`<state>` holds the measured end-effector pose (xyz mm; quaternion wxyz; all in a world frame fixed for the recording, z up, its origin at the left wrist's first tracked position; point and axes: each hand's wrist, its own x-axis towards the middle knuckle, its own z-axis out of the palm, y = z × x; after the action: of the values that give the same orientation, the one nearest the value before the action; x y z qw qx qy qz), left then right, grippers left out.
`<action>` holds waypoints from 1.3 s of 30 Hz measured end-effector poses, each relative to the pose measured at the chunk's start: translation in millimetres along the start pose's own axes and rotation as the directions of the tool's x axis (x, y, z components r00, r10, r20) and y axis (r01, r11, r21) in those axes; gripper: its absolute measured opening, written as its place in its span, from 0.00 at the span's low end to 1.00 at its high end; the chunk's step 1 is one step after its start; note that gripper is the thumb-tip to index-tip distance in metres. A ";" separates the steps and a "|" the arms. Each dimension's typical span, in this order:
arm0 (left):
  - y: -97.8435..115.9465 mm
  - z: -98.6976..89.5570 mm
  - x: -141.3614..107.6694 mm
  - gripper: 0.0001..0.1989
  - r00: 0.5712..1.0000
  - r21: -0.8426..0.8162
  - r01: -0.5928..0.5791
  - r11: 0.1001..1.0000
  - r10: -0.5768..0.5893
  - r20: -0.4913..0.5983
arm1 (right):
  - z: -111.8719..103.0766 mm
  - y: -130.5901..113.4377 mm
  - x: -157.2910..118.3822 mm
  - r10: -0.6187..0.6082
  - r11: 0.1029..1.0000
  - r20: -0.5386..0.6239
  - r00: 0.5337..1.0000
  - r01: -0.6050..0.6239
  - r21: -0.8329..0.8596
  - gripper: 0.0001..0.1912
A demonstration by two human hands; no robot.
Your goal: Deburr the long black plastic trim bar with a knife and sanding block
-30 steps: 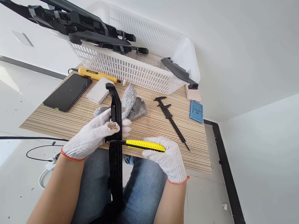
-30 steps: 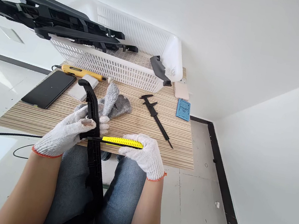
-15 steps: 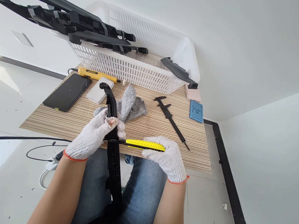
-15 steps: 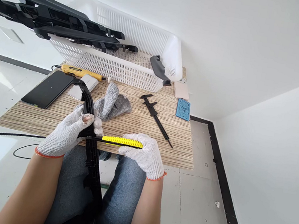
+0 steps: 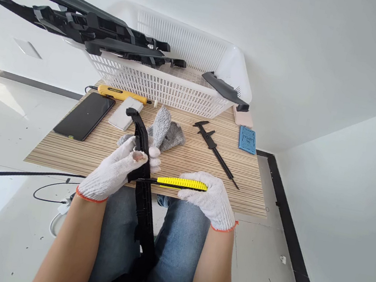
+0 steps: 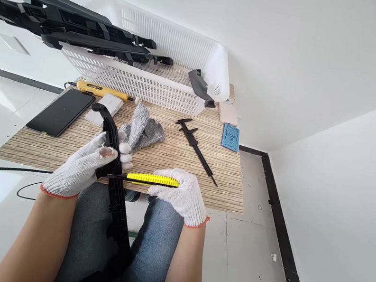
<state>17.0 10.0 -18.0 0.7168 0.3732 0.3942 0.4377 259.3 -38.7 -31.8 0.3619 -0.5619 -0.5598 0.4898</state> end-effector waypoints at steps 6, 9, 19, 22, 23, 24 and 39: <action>-3.5 0.3 -0.9 0.19 0.994 0.012 -0.100 0.995 0.100 -0.036 | -0.2 1.4 -0.1 0.014 1.000 0.008 1.000 -0.014 0.010 0.21; -2.1 5.8 1.8 0.17 0.990 -0.109 -0.112 0.988 0.102 -0.092 | 0.0 0.8 0.1 0.013 1.000 0.003 1.000 -0.013 0.009 0.20; 3.6 8.8 7.2 0.29 0.985 -0.127 -0.059 0.990 0.037 -0.167 | -3.4 2.6 -2.0 0.054 0.990 -0.006 0.999 -0.052 0.131 0.21; 2.4 6.6 10.2 0.27 0.990 -0.117 -0.016 0.993 0.000 -0.142 | -3.8 1.6 -2.4 0.050 0.990 -0.021 0.999 -0.047 0.135 0.22; 1.8 6.3 11.0 0.26 0.989 -0.105 -0.008 0.994 -0.008 -0.147 | -3.0 0.9 -2.4 0.048 0.991 -0.026 0.999 -0.045 0.123 0.22; 1.2 6.3 11.5 0.26 0.986 -0.093 -0.005 0.996 -0.010 -0.165 | -1.9 0.3 -2.3 0.046 0.993 -0.034 0.998 -0.042 0.109 0.21; -7.1 13.1 18.7 0.22 0.908 0.209 -0.198 0.958 0.259 -0.328 | 8.1 -0.6 7.3 0.131 0.974 -0.139 0.981 -0.101 0.204 0.24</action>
<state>36.8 22.3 -23.3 0.5434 0.3927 0.5057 0.5429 250.6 -32.6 -34.4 0.4276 -0.5912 -0.4457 0.5187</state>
